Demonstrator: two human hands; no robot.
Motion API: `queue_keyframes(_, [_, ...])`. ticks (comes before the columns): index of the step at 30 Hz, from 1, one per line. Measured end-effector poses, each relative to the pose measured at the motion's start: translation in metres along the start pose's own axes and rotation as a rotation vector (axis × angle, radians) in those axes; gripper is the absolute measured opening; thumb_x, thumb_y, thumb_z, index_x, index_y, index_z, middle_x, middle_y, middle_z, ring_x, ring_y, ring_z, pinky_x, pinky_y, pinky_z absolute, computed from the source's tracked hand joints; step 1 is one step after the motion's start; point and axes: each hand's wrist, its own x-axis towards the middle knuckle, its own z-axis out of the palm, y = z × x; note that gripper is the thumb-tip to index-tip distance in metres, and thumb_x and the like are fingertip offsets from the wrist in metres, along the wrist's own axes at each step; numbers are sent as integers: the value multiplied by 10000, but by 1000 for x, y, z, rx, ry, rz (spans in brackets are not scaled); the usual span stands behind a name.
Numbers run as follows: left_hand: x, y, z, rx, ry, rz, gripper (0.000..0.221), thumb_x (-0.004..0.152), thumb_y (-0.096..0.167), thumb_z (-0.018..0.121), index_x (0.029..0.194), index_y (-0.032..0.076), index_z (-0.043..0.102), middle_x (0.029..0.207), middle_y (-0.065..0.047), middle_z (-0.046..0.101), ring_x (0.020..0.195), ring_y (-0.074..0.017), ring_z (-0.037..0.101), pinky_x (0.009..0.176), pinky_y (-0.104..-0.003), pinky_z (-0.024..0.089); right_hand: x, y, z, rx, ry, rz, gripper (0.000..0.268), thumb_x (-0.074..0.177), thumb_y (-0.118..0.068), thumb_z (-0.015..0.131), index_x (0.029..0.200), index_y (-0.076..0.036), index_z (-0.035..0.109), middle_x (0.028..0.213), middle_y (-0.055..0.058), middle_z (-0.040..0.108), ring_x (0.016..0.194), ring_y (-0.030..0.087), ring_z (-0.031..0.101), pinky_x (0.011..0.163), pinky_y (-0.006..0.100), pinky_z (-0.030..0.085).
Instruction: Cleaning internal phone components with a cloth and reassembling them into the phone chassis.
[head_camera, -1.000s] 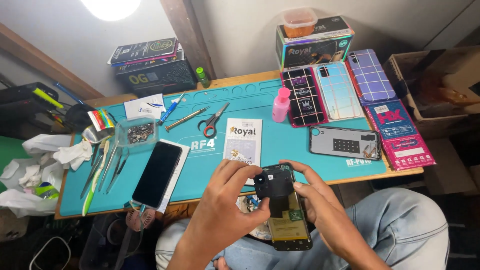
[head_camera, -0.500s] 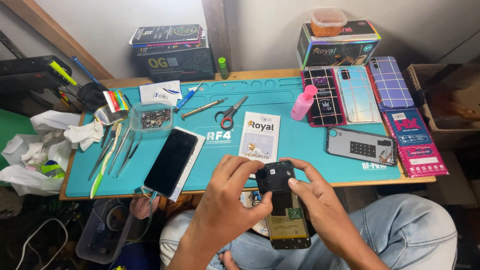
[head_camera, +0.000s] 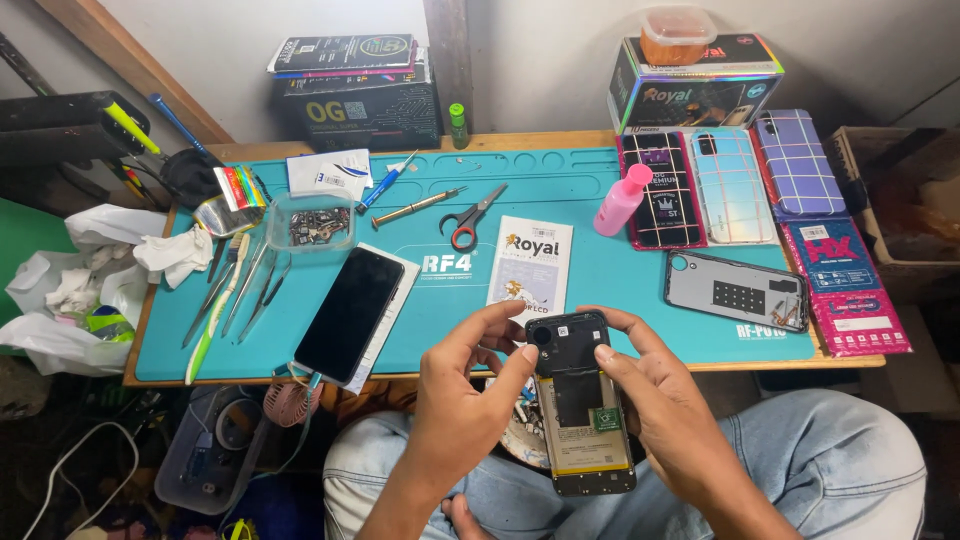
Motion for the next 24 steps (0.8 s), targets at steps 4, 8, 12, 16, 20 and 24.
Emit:
queue_keyframes(4, [1,-7,9,-539,-11,-424,370,924,46,742,1277,-60,779,1117,-163,853,1031,-188,770,914,-304,647,3,5,-8,-1,-27,-28,453,1045,-213,594,1489,-182,682,930,172,819,761,237,709,639,365,528])
queue_keyframes(8, [2,-6,12,-513,16,-441,356,896,40,769,1241,-43,801,1124,-154,863,1046,-185,788,957,-305,658,3,2,-8,-3,-14,-12,433,1055,-191,583,1476,-173,682,983,187,827,818,260,718,709,361,523])
queue_keyframes(12, [1,-6,17,-553,32,-399,310,896,4,764,1199,-52,805,1090,-148,858,1014,-186,786,925,-311,660,4,2,-9,56,-14,31,417,1066,-172,554,1448,-59,676,1080,240,823,872,302,733,777,428,575])
queue_keyframes(16, [1,-7,21,-539,54,-364,233,908,-48,720,1126,-42,799,969,-110,818,918,-162,752,855,-296,631,3,2,-9,22,-58,13,384,1074,-190,550,1361,-16,736,1053,236,837,859,308,753,760,465,609])
queue_keyframes(20, [4,6,25,-434,30,-338,254,900,92,746,1128,13,824,1016,-85,801,871,-149,693,766,-283,623,0,4,-10,-77,-92,-24,394,1060,-223,569,1303,-3,788,993,208,858,801,284,761,704,422,600])
queue_keyframes(24, [10,16,33,-334,27,-345,198,862,138,778,1035,72,848,980,-31,821,929,-123,729,841,-261,604,-2,5,-8,-104,-128,-7,381,1057,-205,576,1292,7,790,1001,185,851,830,270,772,729,414,612])
